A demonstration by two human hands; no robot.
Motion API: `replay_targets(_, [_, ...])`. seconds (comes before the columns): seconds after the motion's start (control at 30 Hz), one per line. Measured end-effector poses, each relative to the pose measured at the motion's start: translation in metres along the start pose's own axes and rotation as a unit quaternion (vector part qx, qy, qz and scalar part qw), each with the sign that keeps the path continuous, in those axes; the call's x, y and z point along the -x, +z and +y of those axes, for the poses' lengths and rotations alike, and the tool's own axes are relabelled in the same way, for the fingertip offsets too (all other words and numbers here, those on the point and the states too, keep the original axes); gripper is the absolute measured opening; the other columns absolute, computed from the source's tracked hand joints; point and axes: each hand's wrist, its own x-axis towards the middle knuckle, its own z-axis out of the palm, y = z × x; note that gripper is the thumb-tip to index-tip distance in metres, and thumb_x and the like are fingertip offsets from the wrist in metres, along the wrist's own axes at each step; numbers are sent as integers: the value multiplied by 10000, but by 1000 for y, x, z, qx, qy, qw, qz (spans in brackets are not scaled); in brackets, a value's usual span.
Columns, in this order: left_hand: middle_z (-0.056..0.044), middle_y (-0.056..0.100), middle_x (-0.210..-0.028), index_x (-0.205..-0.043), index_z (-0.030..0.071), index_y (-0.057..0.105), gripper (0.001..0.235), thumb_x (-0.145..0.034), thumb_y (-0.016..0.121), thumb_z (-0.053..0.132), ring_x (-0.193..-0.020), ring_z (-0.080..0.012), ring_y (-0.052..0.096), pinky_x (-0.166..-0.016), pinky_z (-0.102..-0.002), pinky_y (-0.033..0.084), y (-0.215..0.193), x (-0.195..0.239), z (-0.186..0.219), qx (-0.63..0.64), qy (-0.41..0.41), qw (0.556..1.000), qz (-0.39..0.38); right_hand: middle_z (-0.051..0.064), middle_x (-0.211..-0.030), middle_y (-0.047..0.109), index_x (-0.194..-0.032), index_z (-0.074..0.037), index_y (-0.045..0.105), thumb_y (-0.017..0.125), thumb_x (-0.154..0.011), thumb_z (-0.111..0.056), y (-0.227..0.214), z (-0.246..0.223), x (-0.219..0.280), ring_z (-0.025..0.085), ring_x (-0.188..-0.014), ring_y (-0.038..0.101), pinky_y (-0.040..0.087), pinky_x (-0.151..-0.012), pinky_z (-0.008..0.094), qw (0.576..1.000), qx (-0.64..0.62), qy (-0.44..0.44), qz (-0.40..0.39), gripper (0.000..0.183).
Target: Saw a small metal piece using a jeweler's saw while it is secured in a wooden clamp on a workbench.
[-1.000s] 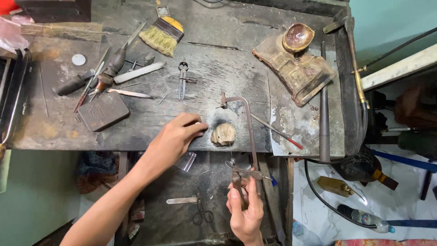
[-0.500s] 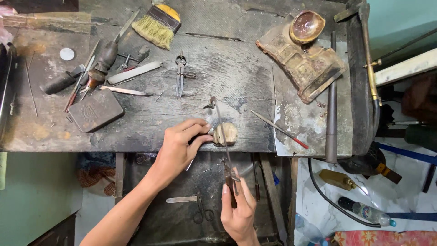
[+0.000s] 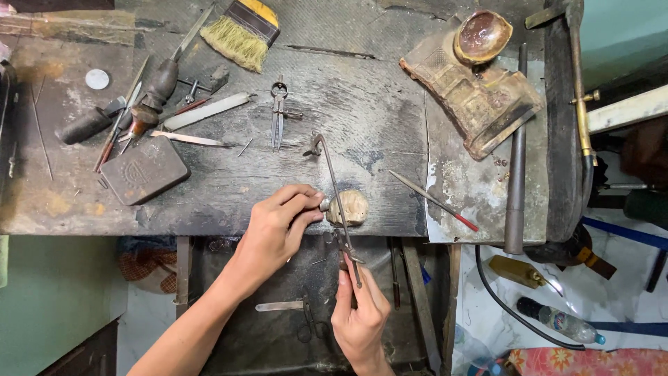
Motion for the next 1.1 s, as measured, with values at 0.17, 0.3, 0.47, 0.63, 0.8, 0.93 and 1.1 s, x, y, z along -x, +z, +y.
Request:
replay_targets(0.17, [-132, 702, -1051, -1120, -10, 653, 131, -998, 630, 31, -971, -277, 704, -850, -356, 538, -3, -6, 17, -22, -13, 1000, 11, 153, -1021, 741, -1219, 61, 659, 546, -1019, -54, 1, 3, 5, 248, -831, 736, 604, -776, 331, 1000, -9, 17, 2, 257])
replay_targets(0.3, [-120, 708, -1015, -1013, -9, 672, 43, -979, 653, 9, -941, -259, 716, -844, -341, 561, 2, -5, 16, -18, -17, 999, 39, 150, -1010, 732, -1230, 56, 656, 544, -1023, -56, 1, 3, 3, 240, -804, 719, 600, -753, 330, 1000, -12, 22, 5, 261])
replay_targets(0.47, [-127, 672, -1053, -1011, -24, 661, 40, -973, 655, -13, -901, -263, 701, -820, -343, 556, 1, -4, 11, -15, -11, 1000, 24, 148, -1031, 743, -1214, 55, 664, 548, -1017, -47, 1, 2, 2, 254, -874, 746, 604, -823, 335, 1000, -7, 22, -1, 251])
replay_targets(0.63, [-151, 682, -1037, -1115, -23, 616, 132, -983, 625, -21, -871, -238, 701, -822, -311, 579, 0, -5, 17, 5, -34, 999, 17, 139, -1018, 746, -1203, 49, 668, 554, -1013, -40, 4, 1, 0, 247, -864, 748, 604, -809, 332, 1000, -3, 15, -3, 238])
replay_targets(0.8, [-134, 650, -1061, -1010, -38, 651, 39, -988, 621, -25, -875, -257, 696, -794, -326, 560, 1, -4, 11, 10, -13, 1000, 14, 154, -967, 725, -1140, 75, 669, 576, -994, -12, 5, -1, -2, 252, -807, 730, 602, -754, 329, 1000, -8, 13, 2, 194])
replay_targets(0.93, [-161, 636, -1055, -1020, -67, 655, 66, -976, 605, -71, -891, -258, 696, -827, -301, 604, 5, -3, 12, 24, -12, 999, 21, 138, -888, 669, -1103, 70, 659, 570, -998, -19, 5, -2, -2, 246, -731, 670, 559, -675, 324, 1000, -8, 17, -8, 164])
replay_targets(1.1, [-194, 578, -1092, -981, -93, 573, 65, -978, 526, -139, -951, -293, 693, -915, -314, 633, 5, -4, 20, 6, 3, 1000, 17, 124, -845, 635, -1233, 105, 627, 599, -988, 19, 5, 1, 3, 214, -668, 614, 530, -619, 309, 1000, 10, 0, -13, 261])
